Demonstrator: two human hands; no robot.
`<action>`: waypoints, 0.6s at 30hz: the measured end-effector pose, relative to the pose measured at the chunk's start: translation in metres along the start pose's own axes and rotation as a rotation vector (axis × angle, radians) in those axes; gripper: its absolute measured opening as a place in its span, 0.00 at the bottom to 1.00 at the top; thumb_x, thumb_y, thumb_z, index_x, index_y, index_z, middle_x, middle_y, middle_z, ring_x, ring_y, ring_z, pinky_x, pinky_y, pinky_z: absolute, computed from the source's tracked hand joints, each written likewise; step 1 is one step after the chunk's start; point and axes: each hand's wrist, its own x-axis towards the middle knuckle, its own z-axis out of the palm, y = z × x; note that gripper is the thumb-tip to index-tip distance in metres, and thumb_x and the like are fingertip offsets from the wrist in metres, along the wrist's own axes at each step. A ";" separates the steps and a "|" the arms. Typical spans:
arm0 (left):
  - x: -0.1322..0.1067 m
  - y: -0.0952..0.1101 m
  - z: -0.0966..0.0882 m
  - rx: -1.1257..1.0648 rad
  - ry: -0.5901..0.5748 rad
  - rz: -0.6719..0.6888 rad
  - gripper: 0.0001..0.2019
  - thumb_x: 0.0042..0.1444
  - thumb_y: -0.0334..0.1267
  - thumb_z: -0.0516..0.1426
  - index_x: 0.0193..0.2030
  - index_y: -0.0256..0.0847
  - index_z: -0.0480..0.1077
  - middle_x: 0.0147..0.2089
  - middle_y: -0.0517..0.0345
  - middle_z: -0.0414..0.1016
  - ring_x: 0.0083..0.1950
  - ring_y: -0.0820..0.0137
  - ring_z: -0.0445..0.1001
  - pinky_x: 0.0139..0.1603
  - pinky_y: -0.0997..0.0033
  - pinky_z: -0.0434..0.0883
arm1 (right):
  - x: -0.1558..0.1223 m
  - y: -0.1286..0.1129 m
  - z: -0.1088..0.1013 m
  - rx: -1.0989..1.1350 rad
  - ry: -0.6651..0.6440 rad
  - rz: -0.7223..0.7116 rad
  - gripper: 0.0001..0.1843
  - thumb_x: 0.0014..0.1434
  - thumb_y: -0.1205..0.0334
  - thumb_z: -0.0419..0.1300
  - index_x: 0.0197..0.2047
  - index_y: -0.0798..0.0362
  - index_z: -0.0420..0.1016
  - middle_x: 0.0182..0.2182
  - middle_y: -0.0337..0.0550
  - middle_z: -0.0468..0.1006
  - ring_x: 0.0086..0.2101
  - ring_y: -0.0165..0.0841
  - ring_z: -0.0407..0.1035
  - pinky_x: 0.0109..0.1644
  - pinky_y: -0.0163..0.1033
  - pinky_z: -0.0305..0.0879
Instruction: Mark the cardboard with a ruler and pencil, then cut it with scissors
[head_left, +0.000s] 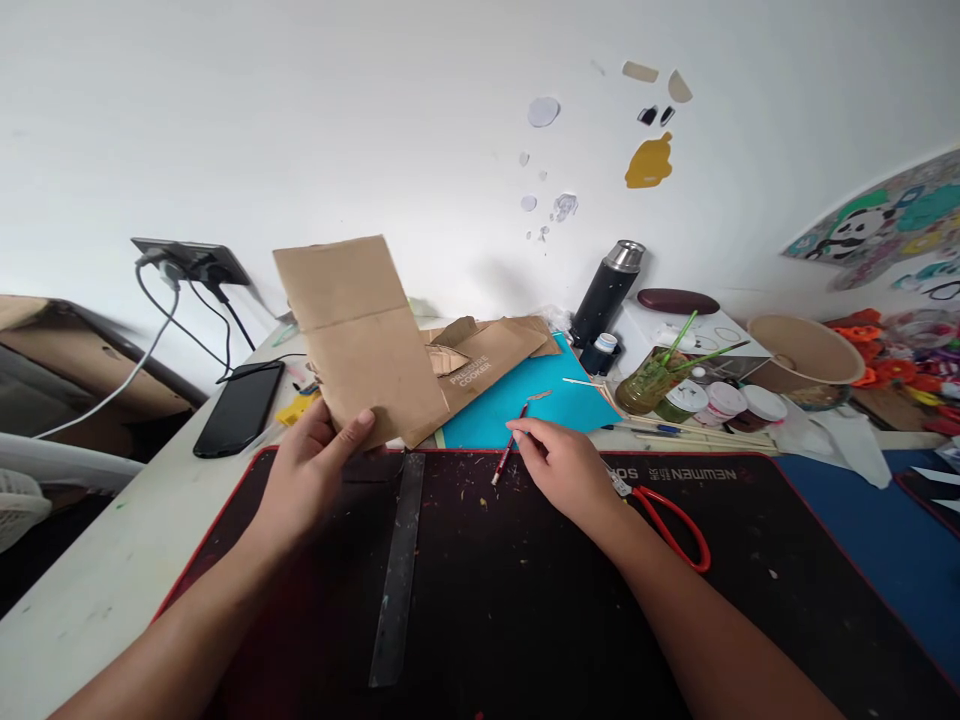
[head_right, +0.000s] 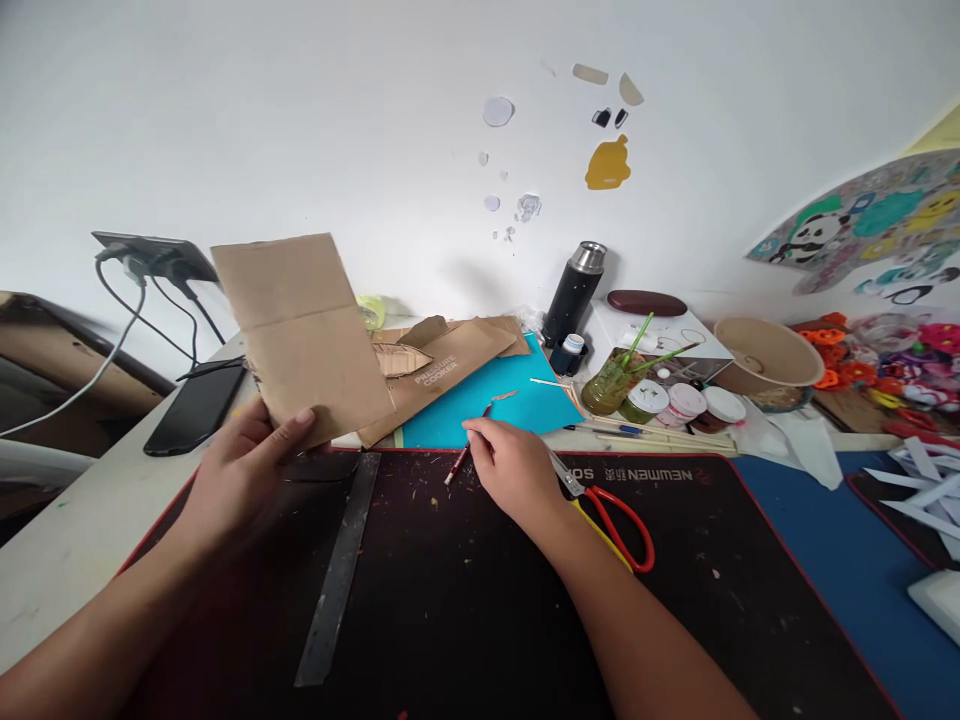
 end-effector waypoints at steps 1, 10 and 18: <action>-0.002 0.001 0.001 0.003 -0.042 -0.024 0.27 0.56 0.55 0.72 0.56 0.42 0.79 0.49 0.49 0.84 0.42 0.58 0.81 0.37 0.65 0.80 | -0.001 -0.003 0.000 0.056 0.012 -0.004 0.17 0.76 0.58 0.56 0.56 0.47 0.87 0.52 0.46 0.90 0.49 0.44 0.84 0.53 0.44 0.76; -0.020 0.008 0.015 0.026 -0.232 -0.164 0.29 0.52 0.58 0.75 0.56 0.44 0.81 0.51 0.43 0.86 0.51 0.47 0.83 0.46 0.57 0.82 | -0.010 -0.030 0.006 0.683 -0.209 0.100 0.20 0.72 0.44 0.60 0.51 0.51 0.83 0.30 0.39 0.80 0.33 0.36 0.77 0.38 0.39 0.70; -0.029 0.006 0.025 0.084 -0.303 -0.182 0.27 0.52 0.61 0.73 0.52 0.45 0.82 0.49 0.44 0.86 0.50 0.46 0.83 0.46 0.54 0.83 | -0.015 -0.044 0.010 0.827 -0.286 0.114 0.26 0.70 0.37 0.61 0.32 0.49 0.69 0.26 0.35 0.71 0.25 0.29 0.61 0.32 0.37 0.58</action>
